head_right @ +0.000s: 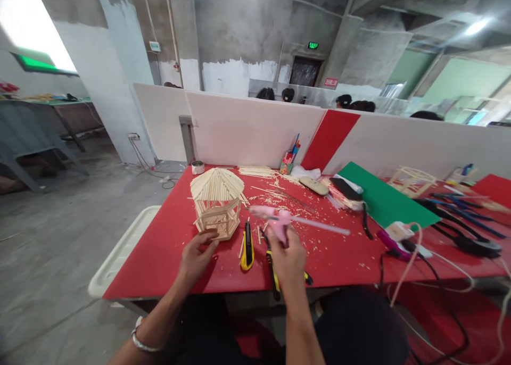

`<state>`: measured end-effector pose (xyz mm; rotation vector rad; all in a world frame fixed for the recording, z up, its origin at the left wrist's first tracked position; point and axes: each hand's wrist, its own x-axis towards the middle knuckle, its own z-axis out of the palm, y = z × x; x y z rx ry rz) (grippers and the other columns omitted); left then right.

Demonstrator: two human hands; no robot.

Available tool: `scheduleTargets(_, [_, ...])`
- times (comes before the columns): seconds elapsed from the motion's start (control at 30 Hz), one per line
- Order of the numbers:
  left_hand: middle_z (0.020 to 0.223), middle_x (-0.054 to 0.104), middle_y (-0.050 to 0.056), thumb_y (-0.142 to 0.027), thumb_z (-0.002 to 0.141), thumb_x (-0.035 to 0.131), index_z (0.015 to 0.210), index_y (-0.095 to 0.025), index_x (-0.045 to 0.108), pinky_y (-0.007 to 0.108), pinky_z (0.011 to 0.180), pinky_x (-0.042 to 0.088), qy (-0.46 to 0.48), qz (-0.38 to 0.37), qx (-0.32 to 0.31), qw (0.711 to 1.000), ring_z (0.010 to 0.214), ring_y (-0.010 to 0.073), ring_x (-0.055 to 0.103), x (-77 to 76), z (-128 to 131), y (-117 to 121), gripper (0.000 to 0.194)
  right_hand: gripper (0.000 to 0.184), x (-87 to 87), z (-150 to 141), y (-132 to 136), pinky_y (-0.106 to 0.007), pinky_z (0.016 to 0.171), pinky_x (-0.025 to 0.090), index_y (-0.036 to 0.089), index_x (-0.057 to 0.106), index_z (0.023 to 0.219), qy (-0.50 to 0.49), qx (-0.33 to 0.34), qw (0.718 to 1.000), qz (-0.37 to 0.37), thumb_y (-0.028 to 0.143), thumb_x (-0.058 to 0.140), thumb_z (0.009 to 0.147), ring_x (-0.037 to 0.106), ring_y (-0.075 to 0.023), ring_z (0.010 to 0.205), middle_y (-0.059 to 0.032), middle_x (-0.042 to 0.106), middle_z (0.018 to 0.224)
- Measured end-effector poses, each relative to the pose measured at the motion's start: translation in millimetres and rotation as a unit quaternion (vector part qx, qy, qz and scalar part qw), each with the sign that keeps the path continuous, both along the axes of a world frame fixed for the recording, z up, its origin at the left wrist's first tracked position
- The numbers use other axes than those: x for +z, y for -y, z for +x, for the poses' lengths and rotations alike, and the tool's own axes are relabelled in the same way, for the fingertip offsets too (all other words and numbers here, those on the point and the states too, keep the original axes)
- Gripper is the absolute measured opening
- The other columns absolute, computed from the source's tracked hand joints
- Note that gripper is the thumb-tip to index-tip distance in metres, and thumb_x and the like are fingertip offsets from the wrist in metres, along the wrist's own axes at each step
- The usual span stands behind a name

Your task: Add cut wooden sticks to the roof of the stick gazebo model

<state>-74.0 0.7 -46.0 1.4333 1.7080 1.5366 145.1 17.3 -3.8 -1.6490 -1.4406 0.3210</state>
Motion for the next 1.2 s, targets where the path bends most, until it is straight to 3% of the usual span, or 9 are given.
scheduleTargets(0.1, [0.081, 0.073, 0.007, -0.035, 0.072, 0.056, 0.079, -0.018, 0.071, 0.031, 0.068, 0.053, -0.014, -0.014, 0.006, 1.0, 0.071, 0.0201, 0.066, 2.3, -6.0, -0.1, 0.024, 0.056, -1.6, 46.7, -11.9, -0.032, 0.077, 0.046, 0.017, 0.054, 0.126, 0.048, -0.127, 0.979, -0.155, 0.055, 0.039, 0.086, 0.062, -0.0251, 0.093, -0.0132, 0.067, 0.105])
scheduleTargets(0.2, [0.073, 0.072, 0.005, -0.036, 0.071, 0.056, 0.076, -0.019, 0.07, 0.031, 0.065, 0.052, -0.025, -0.027, 0.012, 0.999, 0.066, 0.0198, 0.065, 4.4, -8.3, -0.8, 0.023, 0.059, -10.2, 81.1, -21.9, -0.041, 0.077, 0.046, 0.01, 0.06, 0.119, 0.059, -0.171, 0.958, -0.223, 0.052, 0.032, 0.089, 0.063, -0.0315, 0.093, -0.0217, 0.066, 0.103])
scheduleTargets(0.3, [0.073, 0.072, 0.005, -0.037, 0.07, 0.056, 0.073, -0.019, 0.069, 0.03, 0.064, 0.052, -0.033, -0.036, 0.024, 0.999, 0.066, 0.02, 0.064, 6.8, -7.9, -2.3, 0.023, 0.056, -24.1, 94.2, -28.1, -0.044, 0.073, 0.047, 0.01, 0.067, 0.107, 0.068, -0.188, 0.943, -0.265, 0.051, 0.034, 0.088, 0.064, -0.0343, 0.088, -0.0241, 0.067, 0.098])
scheduleTargets(0.43, [0.074, 0.072, 0.006, -0.038, 0.07, 0.055, 0.075, -0.019, 0.07, 0.03, 0.064, 0.051, -0.045, -0.05, 0.036, 0.997, 0.066, 0.0202, 0.064, 8.6, -8.6, -3.4, 0.025, 0.05, -38.0, 88.4, -29.5, -0.045, 0.072, 0.046, 0.013, 0.069, 0.104, 0.084, -0.193, 0.946, -0.247, 0.048, 0.038, 0.087, 0.063, -0.0354, 0.088, -0.0227, 0.067, 0.094])
scheduleTargets(0.57, [0.078, 0.073, 0.006, -0.039, 0.071, 0.055, 0.081, -0.019, 0.07, 0.032, 0.067, 0.051, -0.056, -0.062, 0.05, 0.995, 0.068, 0.0206, 0.065, 5.4, -15.1, -4.3, 0.027, 0.048, -37.8, 80.6, -27.4, -0.049, 0.081, 0.043, 0.01, 0.062, 0.117, 0.1, -0.194, 0.965, -0.143, 0.038, 0.046, 0.082, 0.055, -0.0383, 0.103, -0.0249, 0.061, 0.109])
scheduleTargets(0.77, [0.096, 0.072, 0.011, -0.039, 0.073, 0.055, 0.093, -0.017, 0.069, 0.035, 0.075, 0.05, -0.058, -0.065, 0.083, 0.993, 0.081, 0.0233, 0.066, 1.7, -21.8, -8.7, 0.033, 0.042, -30.8, 53.3, -23.6, -0.04, 0.088, 0.044, 0.013, 0.065, 0.107, 0.073, -0.037, 0.997, 0.0, 0.04, 0.043, 0.084, 0.058, -0.0267, 0.099, -0.0155, 0.066, 0.105])
scheduleTargets(0.97, [0.09, 0.07, 0.008, -0.038, 0.073, 0.058, 0.107, -0.018, 0.066, 0.036, 0.074, 0.051, -0.081, -0.068, 0.087, 0.991, 0.073, 0.021, 0.065, 6.8, -16.9, -10.0, 0.04, 0.03, -26.9, -17.6, -7.9, -0.03, 0.087, 0.046, 0.02, 0.067, 0.103, 0.088, 0.149, 0.984, 0.038, 0.033, 0.044, 0.089, 0.06, -0.0191, 0.096, -0.0076, 0.068, 0.102])
scheduleTargets(1.07, [0.096, 0.069, 0.009, -0.036, 0.072, 0.058, 0.113, -0.018, 0.062, 0.034, 0.07, 0.052, -0.076, -0.054, 0.08, 0.992, 0.074, 0.0204, 0.065, 6.8, -18.7, -8.6, 0.045, 0.025, -27.9, -41.7, 1.2, -0.036, 0.09, 0.045, 0.022, 0.068, 0.103, 0.115, 0.18, 0.976, 0.039, 0.027, 0.055, 0.082, 0.057, -0.024, 0.102, -0.0088, 0.065, 0.106])
scheduleTargets(1.2, [0.088, 0.07, 0.008, -0.037, 0.074, 0.059, 0.117, -0.017, 0.06, 0.03, 0.063, 0.052, -0.044, -0.063, 0.057, 0.995, 0.075, 0.0211, 0.067, 3.3, -19.3, -7.8, 0.047, 0.032, -37.3, -56.6, 7.5, -0.043, 0.09, 0.044, 0.023, 0.066, 0.107, 0.192, 0.163, 0.968, 0.014, 0.022, 0.064, 0.075, 0.051, -0.0309, 0.112, -0.0125, 0.06, 0.116])
